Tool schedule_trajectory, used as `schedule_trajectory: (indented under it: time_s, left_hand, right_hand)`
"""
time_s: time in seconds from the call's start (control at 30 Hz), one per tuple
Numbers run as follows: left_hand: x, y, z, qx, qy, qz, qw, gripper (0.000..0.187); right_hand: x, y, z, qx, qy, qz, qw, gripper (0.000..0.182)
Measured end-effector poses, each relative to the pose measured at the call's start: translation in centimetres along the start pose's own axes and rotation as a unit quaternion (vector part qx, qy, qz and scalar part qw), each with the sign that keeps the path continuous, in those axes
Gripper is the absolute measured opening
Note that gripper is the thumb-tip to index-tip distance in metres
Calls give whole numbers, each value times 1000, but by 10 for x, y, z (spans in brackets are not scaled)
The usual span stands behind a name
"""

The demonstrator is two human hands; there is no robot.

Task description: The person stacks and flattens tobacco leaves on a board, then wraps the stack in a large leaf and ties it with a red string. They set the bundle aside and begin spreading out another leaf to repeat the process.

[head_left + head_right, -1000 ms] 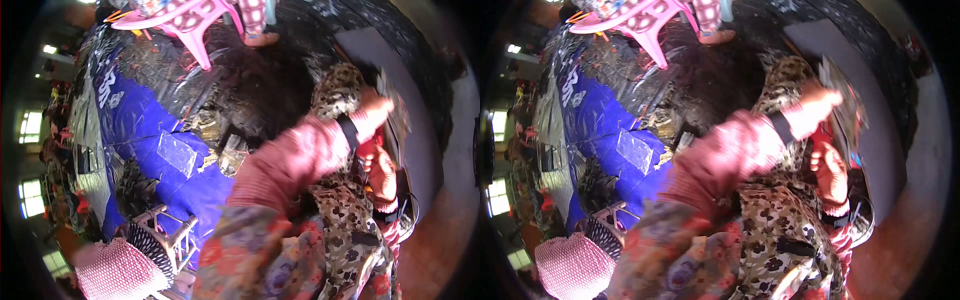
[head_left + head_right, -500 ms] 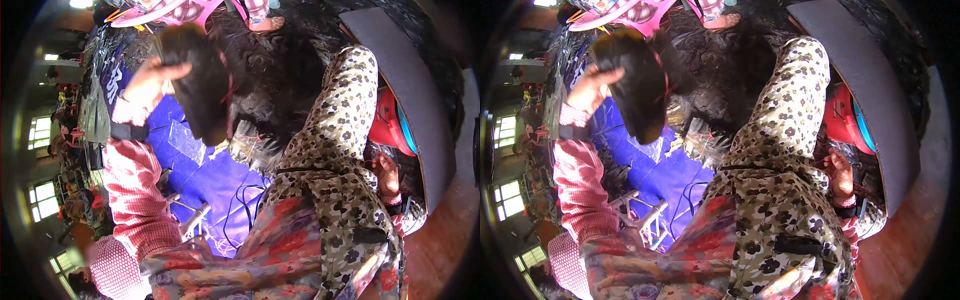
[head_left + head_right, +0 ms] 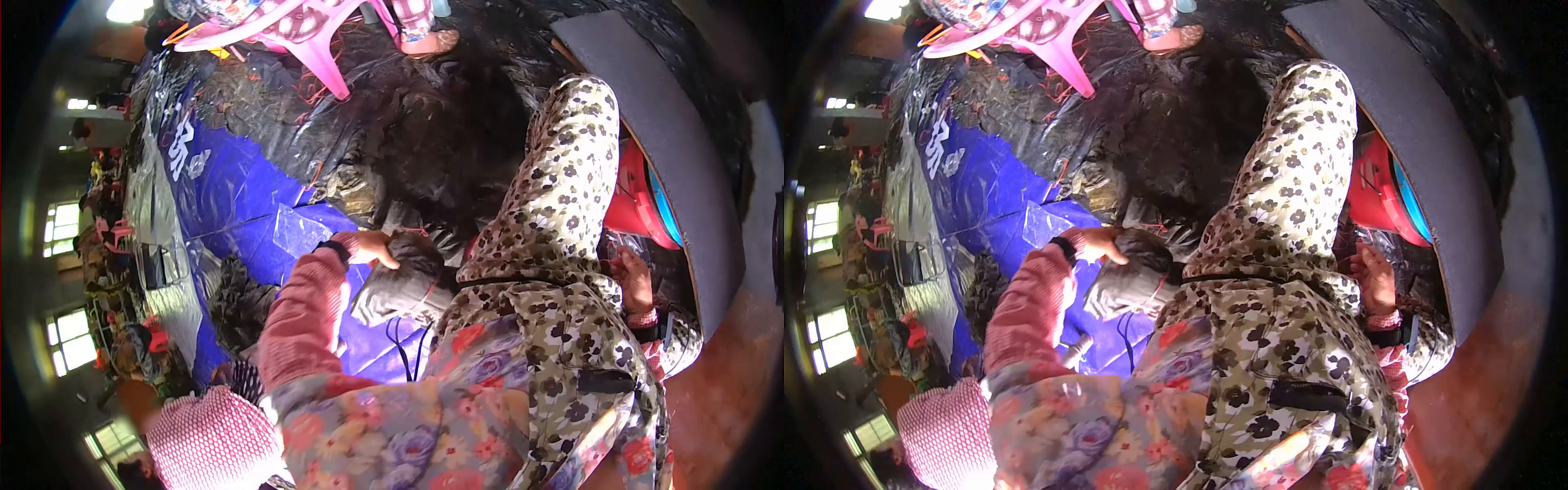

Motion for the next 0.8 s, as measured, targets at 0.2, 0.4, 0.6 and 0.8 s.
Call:
schedule_trajectory:
  time_s: [0.2,0.4,0.6,0.8]
  left_hand:
    - [71,136,-81,-129,238,-47,961,51]
    - [167,238,-110,-284,346,-107,888,52]
    - [149,178,-54,-400,-210,40,891,58]
    - [235,196,-37,-289,99,-97,947,58]
  right_hand:
    - [-7,-14,-5,-67,-19,-2,998,28]
    - [-9,-29,-6,-87,-109,-25,990,35]
    - [-1,-28,15,-113,-201,10,973,28]
    - [-5,-23,16,-105,-214,17,971,29]
Point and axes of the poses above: each hand's wrist, its own y-axis towards the middle knuckle, its own z-axis out of the palm, x = y × z, the point moved 2 cm from there along y, towards the middle knuckle, and after that the axes turned 7 degrees about y, right-handed, at the moved point
